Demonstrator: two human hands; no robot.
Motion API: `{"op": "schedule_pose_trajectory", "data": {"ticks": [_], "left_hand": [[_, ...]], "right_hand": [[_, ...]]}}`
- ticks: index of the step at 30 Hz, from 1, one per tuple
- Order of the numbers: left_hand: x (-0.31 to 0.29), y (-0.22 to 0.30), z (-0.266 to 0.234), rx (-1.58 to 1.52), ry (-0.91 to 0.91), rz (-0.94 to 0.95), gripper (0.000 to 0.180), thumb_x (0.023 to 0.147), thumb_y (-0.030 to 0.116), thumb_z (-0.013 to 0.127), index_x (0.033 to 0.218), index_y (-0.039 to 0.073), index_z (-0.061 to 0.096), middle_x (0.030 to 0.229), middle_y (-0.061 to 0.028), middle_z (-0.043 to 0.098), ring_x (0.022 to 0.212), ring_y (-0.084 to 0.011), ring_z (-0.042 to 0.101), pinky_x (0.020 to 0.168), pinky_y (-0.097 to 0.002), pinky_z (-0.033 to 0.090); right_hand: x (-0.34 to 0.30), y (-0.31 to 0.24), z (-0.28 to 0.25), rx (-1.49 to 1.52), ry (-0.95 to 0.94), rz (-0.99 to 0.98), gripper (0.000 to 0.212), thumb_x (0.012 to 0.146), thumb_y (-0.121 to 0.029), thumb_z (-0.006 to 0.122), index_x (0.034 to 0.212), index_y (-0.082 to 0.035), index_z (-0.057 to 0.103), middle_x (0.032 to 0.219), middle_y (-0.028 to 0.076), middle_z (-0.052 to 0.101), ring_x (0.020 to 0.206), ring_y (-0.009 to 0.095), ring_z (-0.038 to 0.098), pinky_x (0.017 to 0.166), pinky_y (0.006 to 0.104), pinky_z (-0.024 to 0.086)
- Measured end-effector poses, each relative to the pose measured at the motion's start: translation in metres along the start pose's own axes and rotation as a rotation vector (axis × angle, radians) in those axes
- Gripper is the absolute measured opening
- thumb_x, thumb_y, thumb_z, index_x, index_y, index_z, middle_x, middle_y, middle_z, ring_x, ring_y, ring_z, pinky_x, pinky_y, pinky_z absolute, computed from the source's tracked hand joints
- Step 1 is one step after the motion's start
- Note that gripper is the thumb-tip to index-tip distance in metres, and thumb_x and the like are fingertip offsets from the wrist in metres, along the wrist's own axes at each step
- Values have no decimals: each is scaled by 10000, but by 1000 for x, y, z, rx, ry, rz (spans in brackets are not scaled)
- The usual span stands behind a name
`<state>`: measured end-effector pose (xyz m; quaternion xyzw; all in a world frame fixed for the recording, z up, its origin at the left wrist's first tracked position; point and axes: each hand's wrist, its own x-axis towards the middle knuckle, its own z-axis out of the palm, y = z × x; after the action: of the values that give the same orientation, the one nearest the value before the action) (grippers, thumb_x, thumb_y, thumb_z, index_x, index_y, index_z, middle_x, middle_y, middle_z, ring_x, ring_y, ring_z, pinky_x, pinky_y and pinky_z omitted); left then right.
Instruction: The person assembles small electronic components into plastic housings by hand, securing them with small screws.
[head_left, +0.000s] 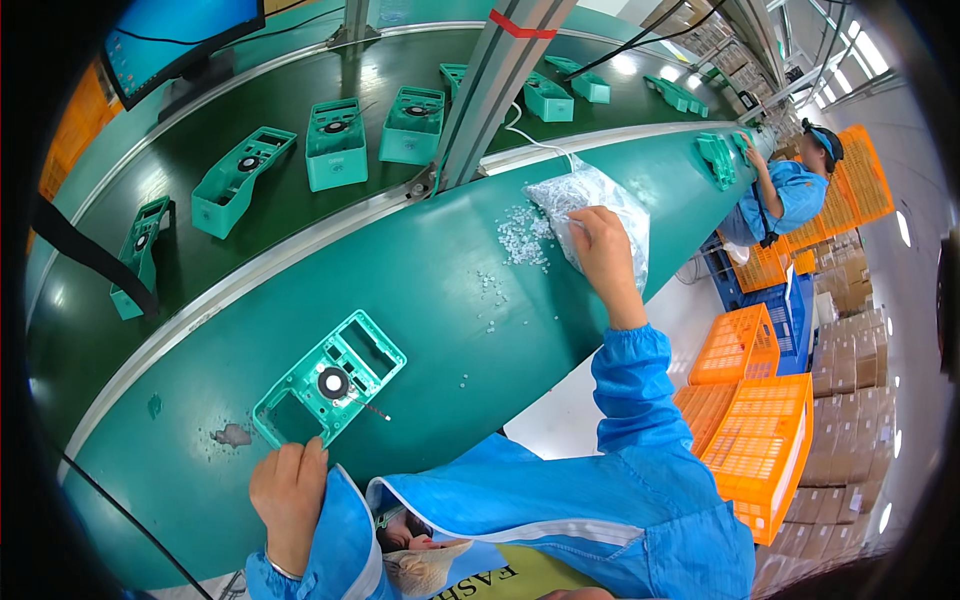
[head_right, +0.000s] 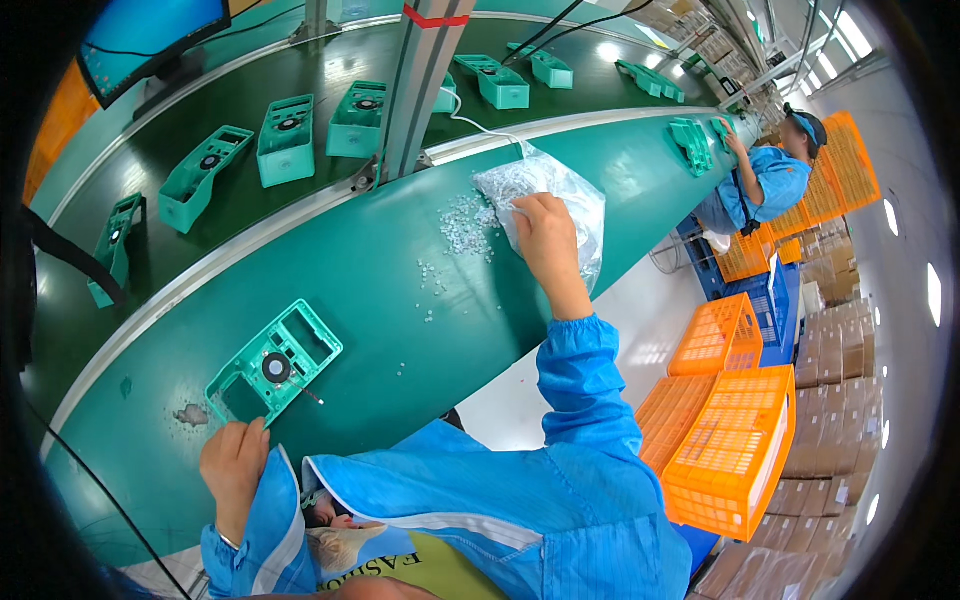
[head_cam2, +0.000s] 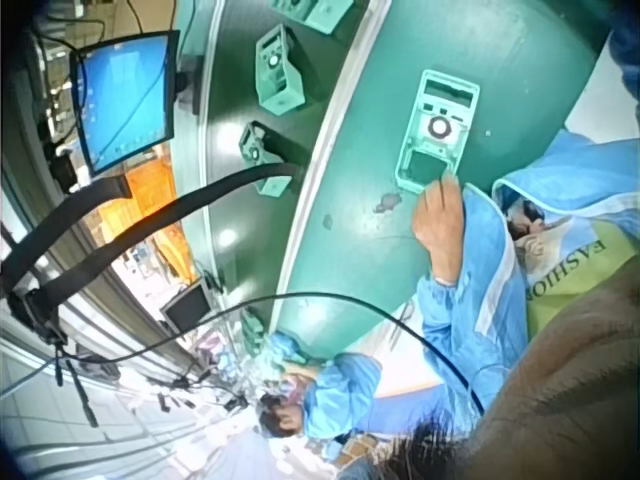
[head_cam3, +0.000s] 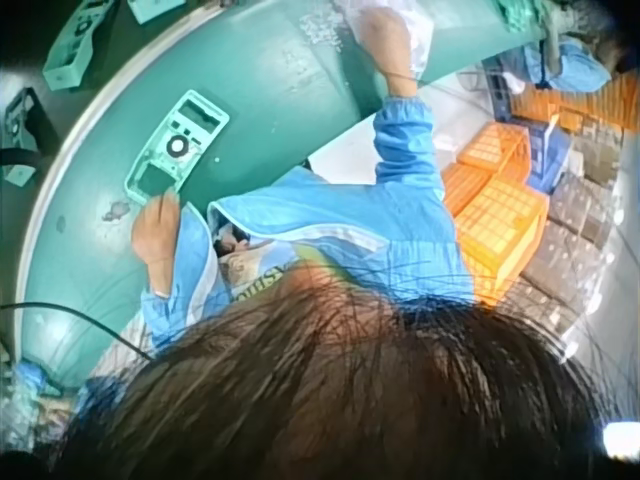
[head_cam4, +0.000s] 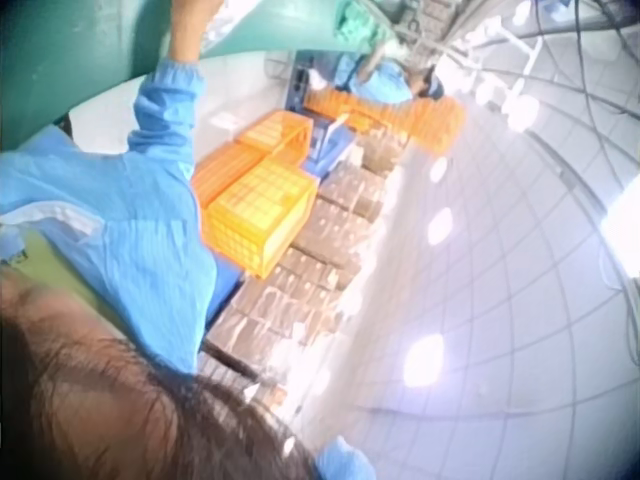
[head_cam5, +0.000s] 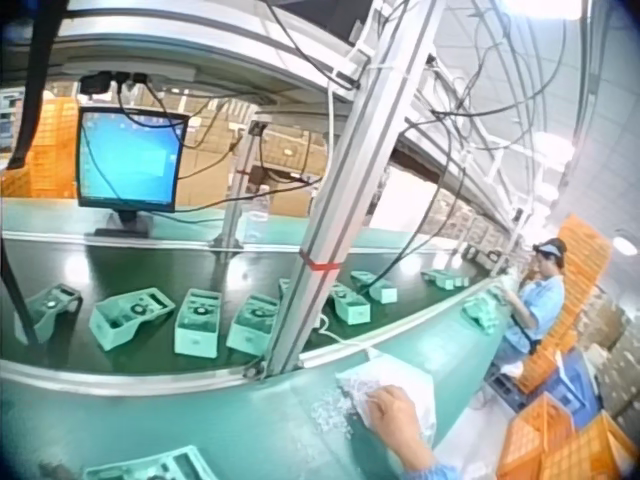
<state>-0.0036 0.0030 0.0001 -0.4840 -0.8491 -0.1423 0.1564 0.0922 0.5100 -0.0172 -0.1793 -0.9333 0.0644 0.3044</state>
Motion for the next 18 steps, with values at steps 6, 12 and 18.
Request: {"op": "schedule_pose_trajectory", "data": {"ticks": [6,12,18], "left_hand": [[-1,0,-2,-4,-30,1,181,868,159,744,1036,101,706,848,-38,566,655,-213,580,544,-370,449],[-1,1,2,-1,-23,1,177,875,172,751,1032,105,706,850,-36,560,661,-210,581,544,-367,453],[-3,0,3,18,-11,-8,157,884,183,749,1018,116,703,843,-34,548,656,-205,574,537,-362,450]], "right_hand": [[19,-3,-2,-259,-207,30,177,846,-42,739,1013,12,719,1083,199,714,1010,393,668,895,473,545],[32,6,19,-414,-335,68,208,859,-144,770,947,5,653,982,212,713,920,419,681,822,507,549],[23,-8,27,-378,-203,71,307,853,-238,803,958,-32,601,923,192,680,858,390,686,744,465,573]]}}
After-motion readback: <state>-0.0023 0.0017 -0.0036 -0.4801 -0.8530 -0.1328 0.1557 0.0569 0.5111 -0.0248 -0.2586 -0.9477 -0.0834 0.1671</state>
